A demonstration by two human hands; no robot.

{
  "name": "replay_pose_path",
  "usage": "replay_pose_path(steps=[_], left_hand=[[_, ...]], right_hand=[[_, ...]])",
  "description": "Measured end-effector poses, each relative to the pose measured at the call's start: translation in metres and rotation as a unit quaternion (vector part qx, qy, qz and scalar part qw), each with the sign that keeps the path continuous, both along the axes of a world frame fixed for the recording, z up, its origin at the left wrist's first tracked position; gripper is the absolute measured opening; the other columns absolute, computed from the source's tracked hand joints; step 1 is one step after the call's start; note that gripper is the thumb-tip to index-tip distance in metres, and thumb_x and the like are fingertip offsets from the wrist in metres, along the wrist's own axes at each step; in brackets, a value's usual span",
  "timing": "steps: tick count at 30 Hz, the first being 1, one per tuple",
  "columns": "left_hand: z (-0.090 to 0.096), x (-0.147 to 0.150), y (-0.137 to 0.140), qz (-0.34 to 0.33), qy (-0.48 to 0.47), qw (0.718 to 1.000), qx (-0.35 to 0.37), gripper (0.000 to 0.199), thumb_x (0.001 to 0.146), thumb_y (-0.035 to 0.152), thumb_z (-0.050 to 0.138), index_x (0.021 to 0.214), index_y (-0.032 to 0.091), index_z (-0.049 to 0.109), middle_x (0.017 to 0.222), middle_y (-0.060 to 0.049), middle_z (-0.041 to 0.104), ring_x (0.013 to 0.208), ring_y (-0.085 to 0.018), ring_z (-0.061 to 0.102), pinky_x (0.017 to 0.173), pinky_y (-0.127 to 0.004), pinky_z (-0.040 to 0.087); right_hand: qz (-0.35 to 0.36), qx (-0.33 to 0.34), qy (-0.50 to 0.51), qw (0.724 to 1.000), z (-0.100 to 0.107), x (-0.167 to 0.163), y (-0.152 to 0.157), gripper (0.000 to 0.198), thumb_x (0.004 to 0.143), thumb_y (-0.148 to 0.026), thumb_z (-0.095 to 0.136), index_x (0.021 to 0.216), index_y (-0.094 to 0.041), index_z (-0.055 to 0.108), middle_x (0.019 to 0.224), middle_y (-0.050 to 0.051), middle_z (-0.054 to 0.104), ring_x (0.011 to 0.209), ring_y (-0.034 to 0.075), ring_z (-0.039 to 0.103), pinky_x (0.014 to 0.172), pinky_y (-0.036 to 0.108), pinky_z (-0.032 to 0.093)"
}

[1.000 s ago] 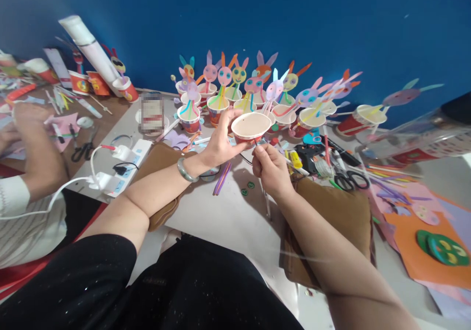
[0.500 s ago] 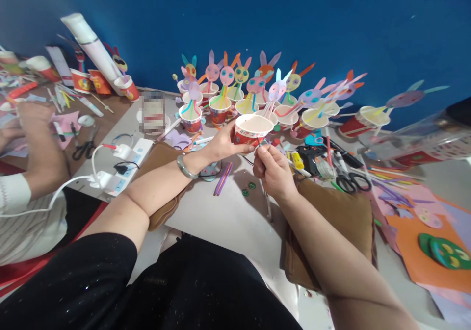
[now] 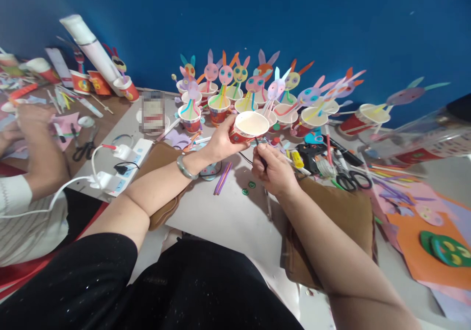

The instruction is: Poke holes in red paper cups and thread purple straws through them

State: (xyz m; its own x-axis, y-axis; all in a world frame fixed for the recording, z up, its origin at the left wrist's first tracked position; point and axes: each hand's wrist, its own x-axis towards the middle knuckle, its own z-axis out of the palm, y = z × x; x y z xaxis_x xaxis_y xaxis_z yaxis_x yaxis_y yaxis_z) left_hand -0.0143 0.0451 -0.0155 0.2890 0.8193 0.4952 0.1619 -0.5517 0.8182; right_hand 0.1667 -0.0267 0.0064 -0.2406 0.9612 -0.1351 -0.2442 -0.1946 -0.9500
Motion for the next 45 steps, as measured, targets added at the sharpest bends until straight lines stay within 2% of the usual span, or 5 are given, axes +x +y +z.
replay_pose_path(steps=[14,25,28,34,45], left_hand=[[0.001,0.001,0.000,0.031,-0.009,0.999,-0.011,0.073,0.067,0.053,0.091,0.122,0.019,0.057,0.124,-0.013,0.070,0.122,-0.032,0.067,0.111,-0.049,0.053],[0.004,0.001,-0.004,0.010,-0.031,0.998,-0.053,0.082,0.066,0.064,0.089,0.125,0.018,0.057,0.128,-0.014,0.069,0.126,-0.033,0.065,0.112,-0.050,0.052],[0.001,0.001,-0.001,0.010,-0.035,0.998,-0.044,0.083,0.063,0.066,0.090,0.123,0.018,0.058,0.125,-0.013,0.069,0.131,-0.035,0.062,0.116,-0.051,0.049],[0.000,0.000,-0.001,0.023,-0.031,0.999,-0.035,0.078,0.066,0.065,0.089,0.121,0.019,0.058,0.124,-0.012,0.069,0.124,-0.033,0.065,0.113,-0.050,0.050],[0.003,0.000,-0.001,0.048,-0.046,0.996,-0.054,0.072,0.063,0.048,0.092,0.120,0.018,0.061,0.126,-0.013,0.070,0.141,-0.035,0.056,0.124,-0.052,0.043]], right_hand=[[-0.150,0.264,-0.283,0.910,-0.002,0.007,0.000,0.039,0.092,-0.057,0.069,0.078,-0.023,0.055,0.058,-0.006,0.046,0.054,0.011,0.036,0.054,0.027,0.031],[-0.191,0.441,-0.582,0.655,-0.006,0.024,0.005,0.039,0.106,-0.050,0.046,0.092,-0.021,0.068,0.072,0.006,0.067,0.060,0.017,0.053,0.062,0.032,0.031],[-0.185,0.453,-0.608,0.625,-0.006,0.025,0.006,0.041,0.107,-0.049,0.043,0.094,-0.020,0.069,0.071,0.006,0.067,0.059,0.017,0.053,0.062,0.033,0.030],[-0.183,0.421,-0.555,0.694,-0.006,0.021,0.003,0.040,0.105,-0.052,0.044,0.098,-0.020,0.068,0.072,0.006,0.068,0.059,0.017,0.055,0.059,0.031,0.028],[-0.069,0.188,-0.203,0.959,0.007,0.008,0.002,0.047,0.089,-0.068,0.068,0.079,-0.024,0.054,0.055,-0.007,0.042,0.048,0.010,0.033,0.048,0.026,0.026]])
